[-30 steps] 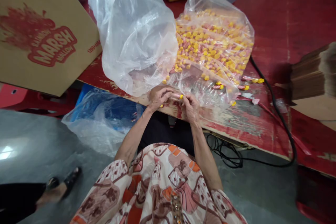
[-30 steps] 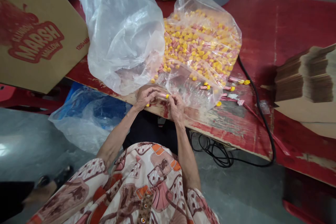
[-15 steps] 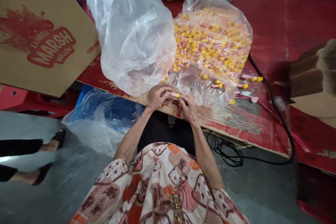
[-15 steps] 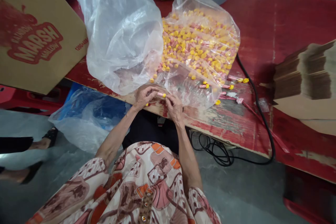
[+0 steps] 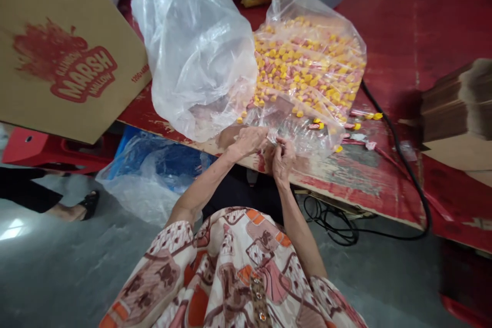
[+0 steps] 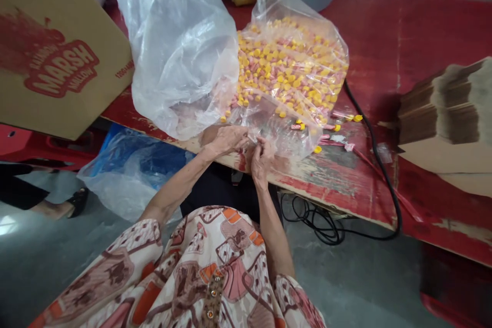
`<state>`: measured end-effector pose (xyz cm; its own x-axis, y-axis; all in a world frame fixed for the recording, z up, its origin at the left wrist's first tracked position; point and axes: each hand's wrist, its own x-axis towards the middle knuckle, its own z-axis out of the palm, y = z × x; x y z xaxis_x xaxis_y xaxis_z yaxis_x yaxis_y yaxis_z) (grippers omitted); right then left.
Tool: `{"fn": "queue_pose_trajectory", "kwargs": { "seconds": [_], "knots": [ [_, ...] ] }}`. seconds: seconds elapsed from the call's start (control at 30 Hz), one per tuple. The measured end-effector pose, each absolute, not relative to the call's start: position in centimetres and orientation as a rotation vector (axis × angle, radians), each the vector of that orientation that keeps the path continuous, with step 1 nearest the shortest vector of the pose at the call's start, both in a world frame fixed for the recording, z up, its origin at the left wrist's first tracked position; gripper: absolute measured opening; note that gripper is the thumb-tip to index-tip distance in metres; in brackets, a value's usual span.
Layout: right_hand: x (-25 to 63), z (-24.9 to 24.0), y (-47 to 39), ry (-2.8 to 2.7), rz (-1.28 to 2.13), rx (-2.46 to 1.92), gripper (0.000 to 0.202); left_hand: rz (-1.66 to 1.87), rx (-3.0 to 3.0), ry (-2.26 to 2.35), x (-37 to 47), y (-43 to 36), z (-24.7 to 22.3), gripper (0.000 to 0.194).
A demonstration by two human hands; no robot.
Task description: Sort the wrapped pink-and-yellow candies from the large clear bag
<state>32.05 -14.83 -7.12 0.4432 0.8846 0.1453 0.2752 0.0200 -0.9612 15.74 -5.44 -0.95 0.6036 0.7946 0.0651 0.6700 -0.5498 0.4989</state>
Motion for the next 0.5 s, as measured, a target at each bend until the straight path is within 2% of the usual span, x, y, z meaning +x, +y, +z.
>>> {"fn": "queue_pose_trajectory", "kwargs": {
  "seconds": [0.23, 0.37, 0.5],
  "knots": [
    [31.8, -7.8, -14.4, -1.030, 0.539, -1.529, 0.039, 0.417, 2.256, 1.245, 15.7, -3.8, -0.4, 0.034],
    [31.7, -7.7, -14.4, -1.057, 0.501, -1.528, 0.037, 0.653, 2.130, 1.230, 16.5, -4.3, -1.8, 0.044],
    [31.7, -7.1, -14.3, -1.114, 0.436, -1.486, 0.034, 0.929, 2.117, 1.201, 17.1, -5.6, -3.3, 0.044]
  ]
}}
